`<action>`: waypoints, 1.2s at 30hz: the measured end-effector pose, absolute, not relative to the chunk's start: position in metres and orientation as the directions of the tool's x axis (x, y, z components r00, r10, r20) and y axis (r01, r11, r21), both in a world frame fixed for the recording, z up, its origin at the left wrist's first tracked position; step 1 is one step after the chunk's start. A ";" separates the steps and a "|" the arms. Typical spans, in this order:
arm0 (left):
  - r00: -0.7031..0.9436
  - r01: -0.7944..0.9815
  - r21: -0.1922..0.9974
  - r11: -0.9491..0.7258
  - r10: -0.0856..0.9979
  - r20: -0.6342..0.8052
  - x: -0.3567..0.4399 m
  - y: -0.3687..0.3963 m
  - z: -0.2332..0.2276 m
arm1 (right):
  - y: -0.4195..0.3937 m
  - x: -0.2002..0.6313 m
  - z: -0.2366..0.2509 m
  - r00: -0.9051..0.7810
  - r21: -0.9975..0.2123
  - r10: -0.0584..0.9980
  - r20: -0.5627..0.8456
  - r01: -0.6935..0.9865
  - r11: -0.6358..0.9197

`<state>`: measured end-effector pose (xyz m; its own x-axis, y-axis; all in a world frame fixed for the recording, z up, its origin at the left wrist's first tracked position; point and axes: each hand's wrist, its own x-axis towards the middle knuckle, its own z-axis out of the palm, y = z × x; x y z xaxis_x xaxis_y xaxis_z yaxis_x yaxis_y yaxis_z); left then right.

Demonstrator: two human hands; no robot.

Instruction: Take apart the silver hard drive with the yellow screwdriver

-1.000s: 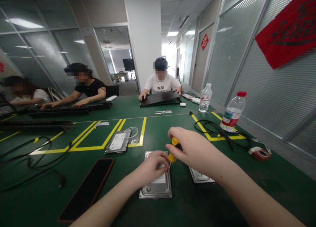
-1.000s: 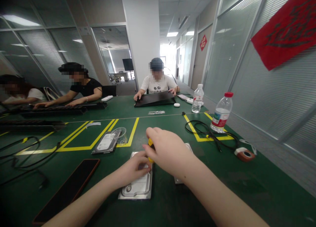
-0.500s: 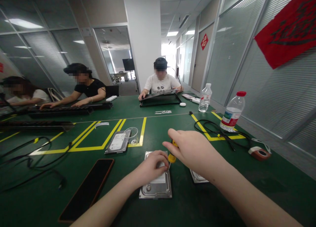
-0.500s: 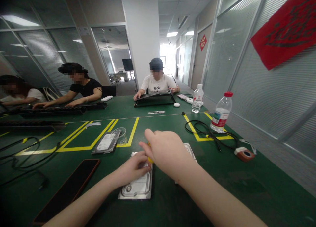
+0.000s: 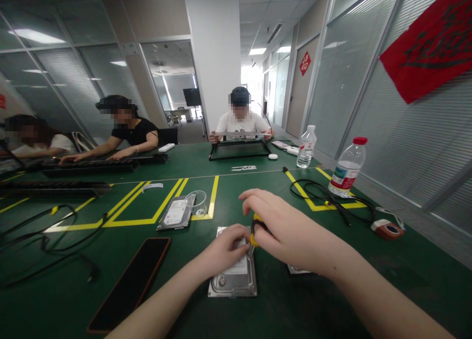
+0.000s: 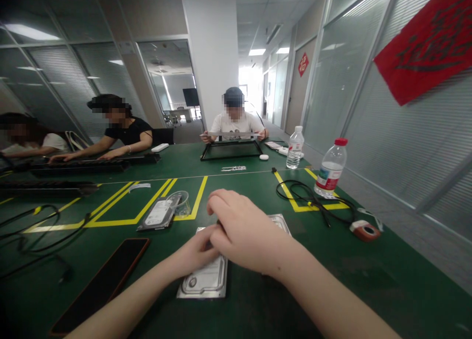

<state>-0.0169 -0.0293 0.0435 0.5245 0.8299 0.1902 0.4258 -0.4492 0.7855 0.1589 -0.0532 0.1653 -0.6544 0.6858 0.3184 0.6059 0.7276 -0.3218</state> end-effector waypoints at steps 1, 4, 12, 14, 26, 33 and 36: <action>0.520 0.433 0.786 -0.442 0.834 0.182 -0.017 -0.030 0.044 | -0.055 0.158 0.165 -0.689 -0.384 0.661 0.298 0.547 0.744; 0.495 0.469 0.779 -0.417 0.854 0.159 -0.016 -0.031 0.044 | -0.059 0.153 0.165 -0.689 -0.370 0.684 0.239 0.587 0.720; 0.498 0.457 0.767 -0.450 0.844 0.199 -0.016 -0.029 0.039 | -0.069 0.149 0.168 -0.691 -0.201 0.676 0.258 0.645 0.737; 0.482 0.439 0.766 -0.470 0.843 0.241 -0.018 -0.025 0.036 | -0.068 0.150 0.167 -0.653 -0.162 0.723 0.227 0.706 0.689; 0.504 0.607 0.599 -0.522 0.836 0.217 -0.041 -0.009 0.027 | -0.055 0.158 0.165 -0.502 -0.116 0.849 0.163 0.845 0.522; 0.503 0.672 0.521 -0.527 0.840 0.201 -0.038 -0.013 0.032 | -0.057 0.156 0.168 -0.571 -0.170 0.796 0.204 0.780 0.603; 0.489 0.696 0.496 -0.519 0.849 0.202 -0.037 -0.014 0.033 | -0.056 0.155 0.167 -0.520 -0.065 0.838 0.167 0.842 0.536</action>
<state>-0.0370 -0.0144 0.0329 0.4887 0.8488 0.2018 0.6961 -0.5188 0.4963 0.1548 -0.0555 0.1669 -0.5201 0.8377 0.1665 0.8419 0.5357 -0.0652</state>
